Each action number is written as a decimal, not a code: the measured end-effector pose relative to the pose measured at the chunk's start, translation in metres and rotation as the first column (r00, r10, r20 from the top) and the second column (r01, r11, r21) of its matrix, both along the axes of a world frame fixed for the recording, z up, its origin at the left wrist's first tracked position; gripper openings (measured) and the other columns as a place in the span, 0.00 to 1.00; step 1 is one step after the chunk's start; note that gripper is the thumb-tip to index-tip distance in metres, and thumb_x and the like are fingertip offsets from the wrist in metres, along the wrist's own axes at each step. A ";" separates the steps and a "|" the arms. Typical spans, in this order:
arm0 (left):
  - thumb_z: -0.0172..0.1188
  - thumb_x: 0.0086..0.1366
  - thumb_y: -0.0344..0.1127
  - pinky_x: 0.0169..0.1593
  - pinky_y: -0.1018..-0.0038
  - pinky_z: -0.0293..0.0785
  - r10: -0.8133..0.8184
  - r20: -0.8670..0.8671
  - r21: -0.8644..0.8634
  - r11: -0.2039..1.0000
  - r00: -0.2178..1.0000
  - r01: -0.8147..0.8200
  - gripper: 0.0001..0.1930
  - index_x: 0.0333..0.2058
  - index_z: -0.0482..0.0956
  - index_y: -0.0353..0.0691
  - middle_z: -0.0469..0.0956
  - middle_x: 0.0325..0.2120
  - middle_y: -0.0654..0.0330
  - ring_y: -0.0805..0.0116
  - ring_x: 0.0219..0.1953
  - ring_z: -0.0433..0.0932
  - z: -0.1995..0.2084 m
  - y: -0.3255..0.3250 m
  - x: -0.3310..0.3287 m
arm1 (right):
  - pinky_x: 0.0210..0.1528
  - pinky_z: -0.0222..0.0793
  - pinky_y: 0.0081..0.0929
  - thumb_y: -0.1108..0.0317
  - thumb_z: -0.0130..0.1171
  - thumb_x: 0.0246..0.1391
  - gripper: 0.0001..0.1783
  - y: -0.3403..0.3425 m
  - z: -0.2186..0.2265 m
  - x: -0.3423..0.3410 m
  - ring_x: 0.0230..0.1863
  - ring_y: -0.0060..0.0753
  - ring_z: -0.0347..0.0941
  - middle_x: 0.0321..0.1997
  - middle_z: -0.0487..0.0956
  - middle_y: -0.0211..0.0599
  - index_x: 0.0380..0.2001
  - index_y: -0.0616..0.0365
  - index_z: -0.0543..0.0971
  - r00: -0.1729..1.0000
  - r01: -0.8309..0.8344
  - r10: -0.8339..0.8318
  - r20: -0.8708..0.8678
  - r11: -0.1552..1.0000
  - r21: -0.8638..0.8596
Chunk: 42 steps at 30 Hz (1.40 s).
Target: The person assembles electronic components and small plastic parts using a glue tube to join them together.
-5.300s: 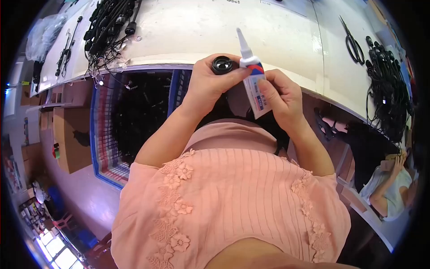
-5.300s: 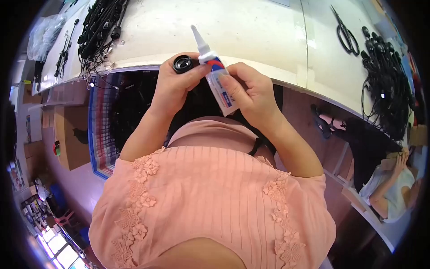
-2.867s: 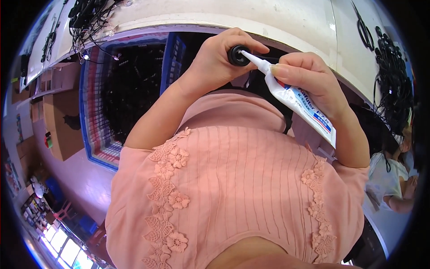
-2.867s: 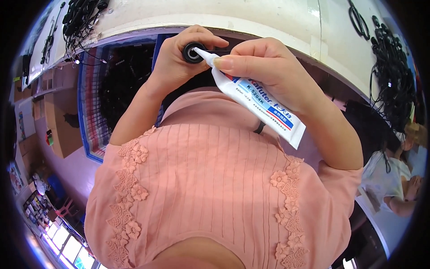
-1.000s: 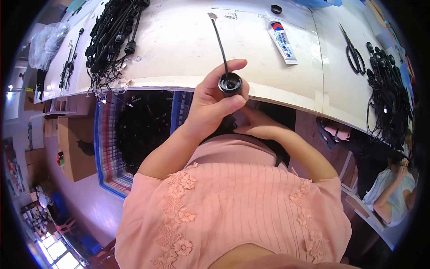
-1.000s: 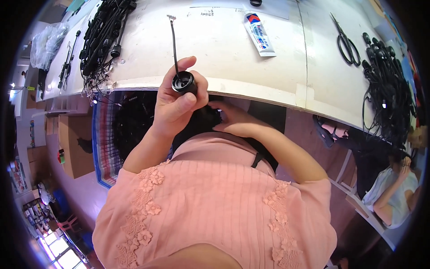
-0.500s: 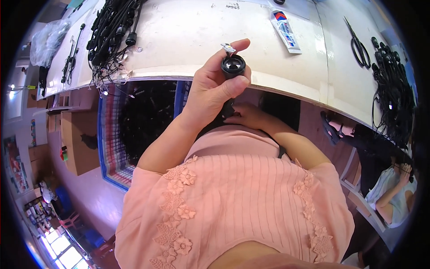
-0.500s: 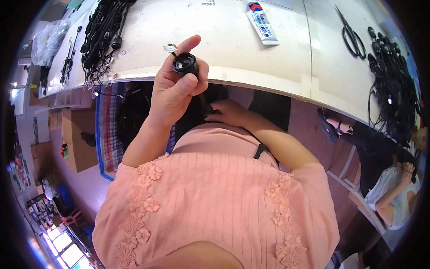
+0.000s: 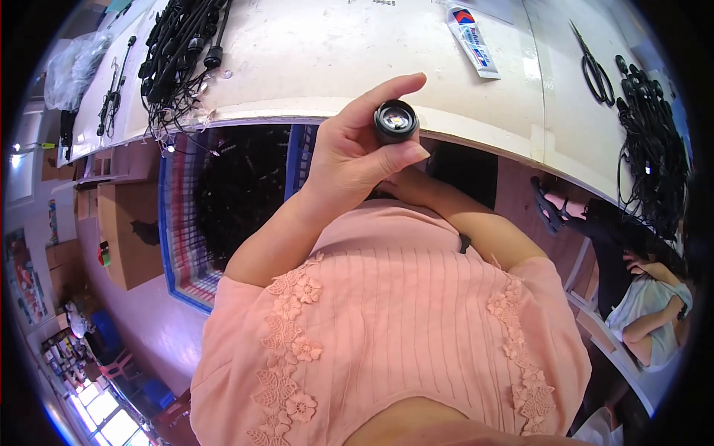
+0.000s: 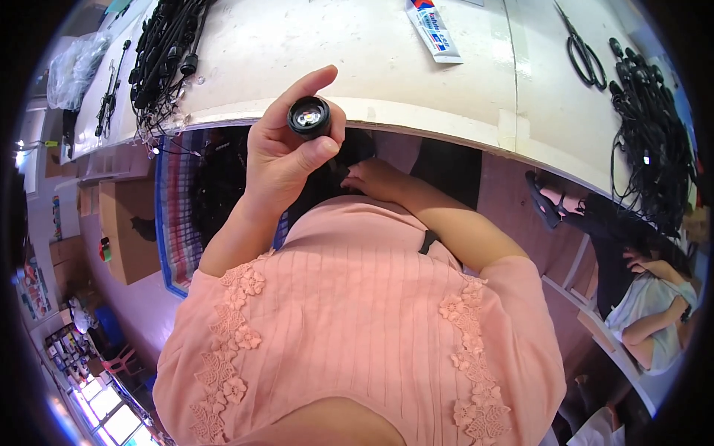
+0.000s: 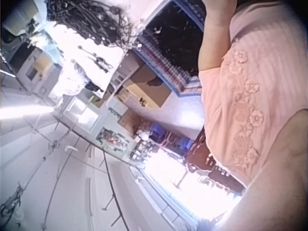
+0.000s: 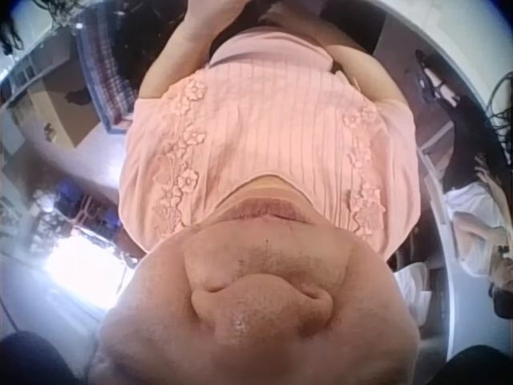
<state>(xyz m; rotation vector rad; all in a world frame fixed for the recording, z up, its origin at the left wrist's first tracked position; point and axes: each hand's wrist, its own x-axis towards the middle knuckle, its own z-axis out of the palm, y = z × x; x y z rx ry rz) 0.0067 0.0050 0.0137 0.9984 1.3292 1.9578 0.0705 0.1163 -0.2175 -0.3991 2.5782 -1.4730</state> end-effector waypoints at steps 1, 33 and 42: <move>0.60 0.53 0.31 0.30 0.86 0.60 0.028 0.003 0.007 1.000 1.000 -0.028 0.31 0.55 0.58 0.33 0.69 0.24 0.63 0.81 0.26 0.64 0.000 0.001 -0.001 | 0.36 0.67 0.32 0.60 0.50 0.51 0.13 -0.002 0.004 -0.002 0.32 0.40 0.73 0.32 0.76 0.41 0.30 0.58 0.76 1.000 -0.009 0.009 -0.015 0.999 0.030; 0.48 0.55 0.35 0.41 0.75 0.70 -0.270 0.397 -0.171 0.917 0.877 0.360 0.19 0.43 0.67 0.26 0.70 0.38 0.54 0.70 0.33 0.73 -0.003 -0.021 -0.024 | 0.29 0.64 0.16 0.68 0.64 0.40 0.08 0.048 0.034 0.017 0.24 0.19 0.70 0.20 0.76 0.31 0.20 0.62 0.79 0.809 0.587 -0.531 0.253 0.758 -0.286; 0.48 0.55 0.34 0.39 0.77 0.71 -0.240 0.385 -0.233 0.909 0.891 0.345 0.16 0.40 0.69 0.28 0.72 0.34 0.56 0.72 0.31 0.74 -0.003 -0.018 -0.021 | 0.30 0.64 0.16 0.70 0.63 0.41 0.06 0.050 0.024 0.019 0.25 0.17 0.70 0.20 0.76 0.30 0.20 0.61 0.79 0.810 0.585 -0.470 0.351 0.697 -0.415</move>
